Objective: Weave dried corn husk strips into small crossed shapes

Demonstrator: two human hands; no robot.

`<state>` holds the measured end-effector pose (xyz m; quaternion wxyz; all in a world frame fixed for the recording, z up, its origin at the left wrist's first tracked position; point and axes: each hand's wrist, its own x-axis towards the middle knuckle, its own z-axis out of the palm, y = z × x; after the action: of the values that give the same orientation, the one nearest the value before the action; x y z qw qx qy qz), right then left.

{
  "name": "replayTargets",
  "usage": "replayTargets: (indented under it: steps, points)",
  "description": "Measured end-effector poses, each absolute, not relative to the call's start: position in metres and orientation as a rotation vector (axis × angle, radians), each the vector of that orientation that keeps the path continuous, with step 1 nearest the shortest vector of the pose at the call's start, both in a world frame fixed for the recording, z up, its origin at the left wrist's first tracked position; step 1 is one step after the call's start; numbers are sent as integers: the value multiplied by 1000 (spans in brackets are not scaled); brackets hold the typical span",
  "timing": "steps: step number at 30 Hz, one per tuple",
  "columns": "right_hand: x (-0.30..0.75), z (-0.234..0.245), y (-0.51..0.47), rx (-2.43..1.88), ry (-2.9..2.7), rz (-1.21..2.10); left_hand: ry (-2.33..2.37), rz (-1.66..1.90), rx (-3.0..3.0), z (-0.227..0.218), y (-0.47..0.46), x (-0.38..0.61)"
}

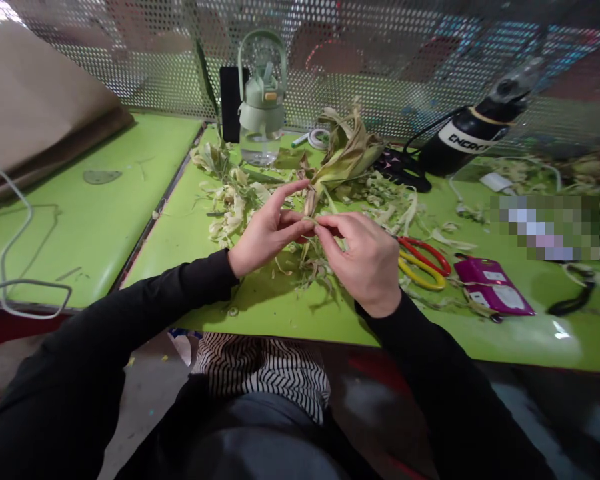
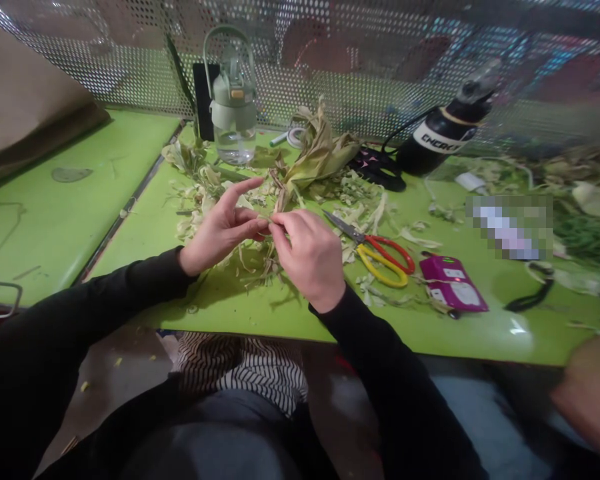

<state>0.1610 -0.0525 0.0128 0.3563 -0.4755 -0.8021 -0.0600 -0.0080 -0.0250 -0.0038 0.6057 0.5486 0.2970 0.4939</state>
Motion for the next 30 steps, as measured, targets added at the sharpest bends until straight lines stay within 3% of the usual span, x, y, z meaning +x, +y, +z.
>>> replayTargets:
  steps: [2, 7, 9, 14, 18, 20, 27, 30]
  points:
    - [162, 14, -50, -1263, -2006, 30, 709, 1087, 1240, -2, -24, -9]
    - [178, 19, -29, -1296, -1497, 1181, 845, 1004, 1230, 5, -15, -20]
    - [187, 19, -21, -1308, -1283, 1414, 963, 1066, 1392, 7, -9, -28]
    - [201, 12, -16, -1300, -1167, 1456, 1176, 1220, 1914, 15, -3, -46]
    - [207, 2, -18, -1259, -1133, 1451, 1032, 552, 2245, 14, -13, -43]
    - [208, -1, -20, -1246, -1159, 1455, 983, 381, 2222, 7, -19, -35]
    - [204, 0, -27, -1240, -1210, 1422, 1001, 619, 2197, -23, -28, -13]
    - [205, 1, -29, -1212, -1255, 1361, 852, 763, 1871, -24, -29, -10]
